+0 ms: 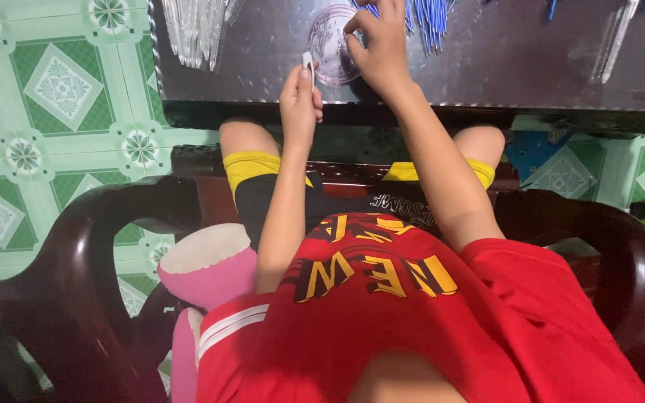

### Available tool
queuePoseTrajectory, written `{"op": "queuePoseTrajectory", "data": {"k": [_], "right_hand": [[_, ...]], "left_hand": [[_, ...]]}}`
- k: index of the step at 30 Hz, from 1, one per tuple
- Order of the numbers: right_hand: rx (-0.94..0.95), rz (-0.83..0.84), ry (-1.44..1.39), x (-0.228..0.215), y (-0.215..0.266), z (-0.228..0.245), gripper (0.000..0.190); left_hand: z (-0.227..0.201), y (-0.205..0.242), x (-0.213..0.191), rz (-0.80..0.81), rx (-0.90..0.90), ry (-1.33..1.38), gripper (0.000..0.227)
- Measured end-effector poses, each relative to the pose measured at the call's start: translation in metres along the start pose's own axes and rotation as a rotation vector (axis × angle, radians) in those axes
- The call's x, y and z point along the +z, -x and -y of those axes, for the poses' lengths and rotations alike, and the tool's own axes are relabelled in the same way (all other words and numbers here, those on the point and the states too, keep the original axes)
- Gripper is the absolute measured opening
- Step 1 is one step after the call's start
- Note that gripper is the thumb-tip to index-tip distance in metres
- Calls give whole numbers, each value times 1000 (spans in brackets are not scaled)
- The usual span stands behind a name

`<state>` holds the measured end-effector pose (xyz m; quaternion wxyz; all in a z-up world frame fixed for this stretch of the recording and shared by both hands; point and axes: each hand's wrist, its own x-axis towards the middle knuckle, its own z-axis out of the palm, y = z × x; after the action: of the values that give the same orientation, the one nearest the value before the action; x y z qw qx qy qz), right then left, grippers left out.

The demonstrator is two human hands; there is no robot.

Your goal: Assembling ballpoint pens by inserting ink refills into plastic barrels.

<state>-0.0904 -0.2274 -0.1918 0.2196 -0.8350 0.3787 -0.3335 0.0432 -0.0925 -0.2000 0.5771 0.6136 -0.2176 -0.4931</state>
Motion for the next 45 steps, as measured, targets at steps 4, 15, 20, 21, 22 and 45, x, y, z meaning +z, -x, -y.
{"op": "queuePoseTrajectory", "data": {"k": [4,15,20,21,22,45], "right_hand": [[-35,13,-53,-2,-2,-1,11],[145,153,-194,-12,-8,9,11],[377,180,-407,-11,-10,10,16],[380,184,-407,-14,-10,12,16],[366,220,-443,-17,-10,14,13],[-38,659,-252,-67,-37,40,13]], "left_hand": [[20,-10,-8,34,80,7,33],[20,-14,1,73,89,-84,22],[13,-11,0,89,91,-175,30],[12,-12,-2,87,87,-175,30],[12,-13,-4,91,93,-161,32],[-62,17,-6,366,281,-302,37]]}}
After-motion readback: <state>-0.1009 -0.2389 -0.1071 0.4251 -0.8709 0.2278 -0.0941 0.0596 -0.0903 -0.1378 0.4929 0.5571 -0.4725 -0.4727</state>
